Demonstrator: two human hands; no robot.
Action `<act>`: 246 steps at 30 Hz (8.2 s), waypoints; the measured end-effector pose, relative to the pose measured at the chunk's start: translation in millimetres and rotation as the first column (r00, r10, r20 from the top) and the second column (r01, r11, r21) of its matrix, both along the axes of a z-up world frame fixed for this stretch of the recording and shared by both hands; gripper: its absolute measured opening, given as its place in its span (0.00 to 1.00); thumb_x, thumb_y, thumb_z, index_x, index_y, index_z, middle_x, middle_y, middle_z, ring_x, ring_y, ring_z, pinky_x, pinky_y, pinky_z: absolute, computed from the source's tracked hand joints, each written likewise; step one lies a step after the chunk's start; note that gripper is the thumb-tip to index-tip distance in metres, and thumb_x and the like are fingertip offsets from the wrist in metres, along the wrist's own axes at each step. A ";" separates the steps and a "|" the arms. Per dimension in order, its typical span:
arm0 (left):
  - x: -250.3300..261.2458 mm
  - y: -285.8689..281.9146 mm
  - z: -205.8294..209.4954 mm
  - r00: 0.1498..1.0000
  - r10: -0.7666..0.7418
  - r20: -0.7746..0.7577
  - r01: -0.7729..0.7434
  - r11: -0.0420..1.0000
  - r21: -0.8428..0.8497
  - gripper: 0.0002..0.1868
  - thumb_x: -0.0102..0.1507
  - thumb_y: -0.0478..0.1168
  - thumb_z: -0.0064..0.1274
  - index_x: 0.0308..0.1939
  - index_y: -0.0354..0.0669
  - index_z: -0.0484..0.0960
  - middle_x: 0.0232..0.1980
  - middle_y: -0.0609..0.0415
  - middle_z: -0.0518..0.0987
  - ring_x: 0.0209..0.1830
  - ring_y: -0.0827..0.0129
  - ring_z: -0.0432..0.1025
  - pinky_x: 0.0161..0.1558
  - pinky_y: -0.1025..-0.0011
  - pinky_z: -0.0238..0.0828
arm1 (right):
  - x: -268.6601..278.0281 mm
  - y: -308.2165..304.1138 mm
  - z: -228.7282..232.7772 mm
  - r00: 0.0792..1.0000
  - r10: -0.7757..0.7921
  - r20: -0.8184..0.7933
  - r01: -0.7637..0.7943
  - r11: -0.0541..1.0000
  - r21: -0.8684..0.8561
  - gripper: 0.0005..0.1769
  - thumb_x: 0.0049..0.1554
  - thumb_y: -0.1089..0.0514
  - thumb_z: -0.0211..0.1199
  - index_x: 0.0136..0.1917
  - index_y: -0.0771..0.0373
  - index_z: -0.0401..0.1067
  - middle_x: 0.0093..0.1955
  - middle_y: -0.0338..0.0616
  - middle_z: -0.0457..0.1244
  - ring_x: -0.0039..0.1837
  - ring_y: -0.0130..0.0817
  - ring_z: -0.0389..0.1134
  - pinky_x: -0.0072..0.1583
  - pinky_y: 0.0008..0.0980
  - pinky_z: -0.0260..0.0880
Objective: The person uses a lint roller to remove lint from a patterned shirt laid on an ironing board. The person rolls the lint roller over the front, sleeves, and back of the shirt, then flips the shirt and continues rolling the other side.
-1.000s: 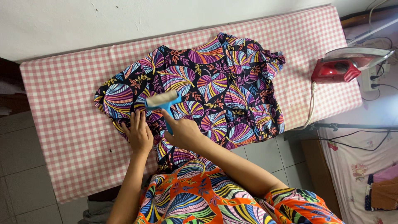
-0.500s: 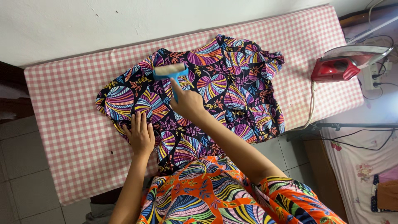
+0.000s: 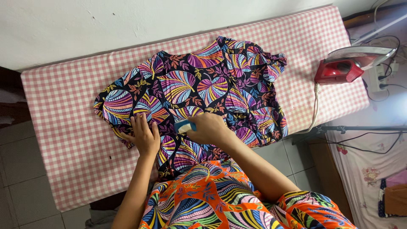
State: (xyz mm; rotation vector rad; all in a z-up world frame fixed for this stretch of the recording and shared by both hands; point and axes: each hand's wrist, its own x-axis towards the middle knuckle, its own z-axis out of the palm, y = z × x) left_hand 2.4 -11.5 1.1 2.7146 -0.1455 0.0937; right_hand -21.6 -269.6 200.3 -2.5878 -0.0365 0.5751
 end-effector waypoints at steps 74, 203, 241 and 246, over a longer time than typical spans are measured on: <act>4.9 -167.4 -14.7 0.988 0.152 -0.014 -0.149 0.978 0.149 0.38 0.72 0.64 0.30 0.83 0.54 0.55 0.85 0.39 0.47 0.85 0.42 0.38 0.70 0.20 0.28 | 36.1 -227.5 -62.0 0.971 0.147 0.187 -0.136 0.988 -0.071 0.45 0.53 0.43 0.64 0.81 0.41 0.53 0.34 0.48 0.69 0.35 0.48 0.72 0.39 0.48 0.71; 40.3 -385.1 67.7 0.407 -0.561 -0.721 -0.782 0.194 -0.593 0.27 0.64 0.52 0.54 0.64 0.44 0.74 0.48 0.51 0.83 0.40 0.71 0.79 0.35 0.74 0.76 | 116.9 -385.8 -198.5 0.808 -0.464 0.364 0.558 0.801 -0.216 0.10 0.60 0.56 0.61 0.51 0.64 0.73 0.57 0.52 0.63 0.53 0.54 0.73 0.50 0.52 0.72; 33.4 -381.3 58.6 0.383 -0.622 -0.682 -0.818 0.114 -0.563 0.26 0.64 0.52 0.58 0.63 0.48 0.75 0.48 0.51 0.83 0.41 0.70 0.80 0.36 0.72 0.78 | 38.8 -358.2 -203.0 0.544 -0.804 0.242 0.716 0.594 0.367 0.20 0.65 0.57 0.60 0.70 0.53 0.68 0.49 0.53 0.70 0.46 0.41 0.69 0.51 0.43 0.70; 32.5 -380.3 57.2 0.378 -0.607 -0.699 -0.821 0.129 -0.557 0.26 0.63 0.52 0.57 0.63 0.48 0.76 0.48 0.52 0.83 0.41 0.70 0.80 0.37 0.72 0.78 | 49.8 -366.4 -221.2 0.321 -0.921 -0.222 0.688 0.066 0.723 0.15 0.67 0.57 0.59 0.66 0.58 0.73 0.51 0.49 0.68 0.44 0.25 0.61 0.46 0.32 0.65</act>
